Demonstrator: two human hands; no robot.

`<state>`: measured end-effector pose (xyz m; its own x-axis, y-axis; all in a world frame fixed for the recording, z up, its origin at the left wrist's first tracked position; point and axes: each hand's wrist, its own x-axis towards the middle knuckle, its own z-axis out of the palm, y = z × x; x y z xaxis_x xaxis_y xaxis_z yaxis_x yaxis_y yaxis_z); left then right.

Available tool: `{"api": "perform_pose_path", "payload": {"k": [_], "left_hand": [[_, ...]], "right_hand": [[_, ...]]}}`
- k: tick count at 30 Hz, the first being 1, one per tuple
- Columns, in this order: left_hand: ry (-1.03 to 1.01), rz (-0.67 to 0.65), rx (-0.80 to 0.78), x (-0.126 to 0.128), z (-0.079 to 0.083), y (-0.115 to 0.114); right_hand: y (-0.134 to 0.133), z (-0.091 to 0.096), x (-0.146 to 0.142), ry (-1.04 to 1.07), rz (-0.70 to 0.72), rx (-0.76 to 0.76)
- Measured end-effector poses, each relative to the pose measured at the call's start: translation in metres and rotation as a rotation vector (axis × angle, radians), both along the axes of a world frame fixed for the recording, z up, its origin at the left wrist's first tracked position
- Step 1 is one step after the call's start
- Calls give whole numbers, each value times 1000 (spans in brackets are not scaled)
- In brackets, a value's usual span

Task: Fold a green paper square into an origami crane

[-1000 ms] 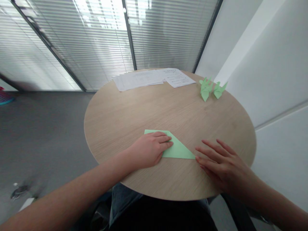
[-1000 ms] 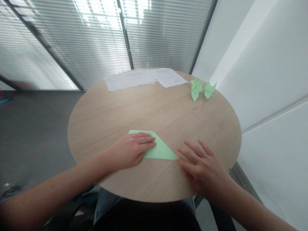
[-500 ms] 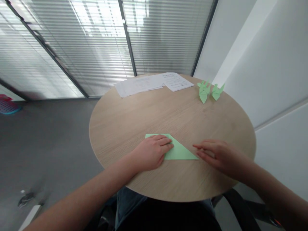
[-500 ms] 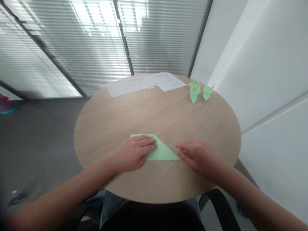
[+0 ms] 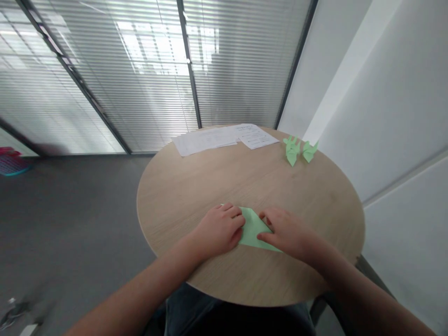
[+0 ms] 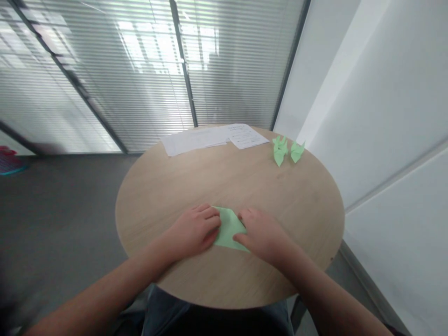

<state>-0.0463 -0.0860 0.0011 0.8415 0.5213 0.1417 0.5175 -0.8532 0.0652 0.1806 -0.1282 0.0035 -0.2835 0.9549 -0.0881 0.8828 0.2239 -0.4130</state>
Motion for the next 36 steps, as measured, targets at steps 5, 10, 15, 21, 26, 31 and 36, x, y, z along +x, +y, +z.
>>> {"api": "perform_pose_path", "payload": {"k": [5,10,15,21,26,31,36], "left_hand": [[-12,16,38,-1,-2,1],[-160,135,-46,-4,4,2],[-600,276,-586,7,18,8],[-1082,216,-1177,32,22,23],[-1189,322,-1092,36,18,44],[-1060,352,-1122,17,16,71],[-908,380,-1071,2,2,83]], "right_hand": [[6,-13,1,287,-76,-71],[21,-16,9,469,-138,56],[29,5,1,523,-224,355],[34,18,-21,378,-48,598],[41,14,-22,360,121,647],[52,20,2,400,-17,855],[68,7,22,434,-205,993]]}}
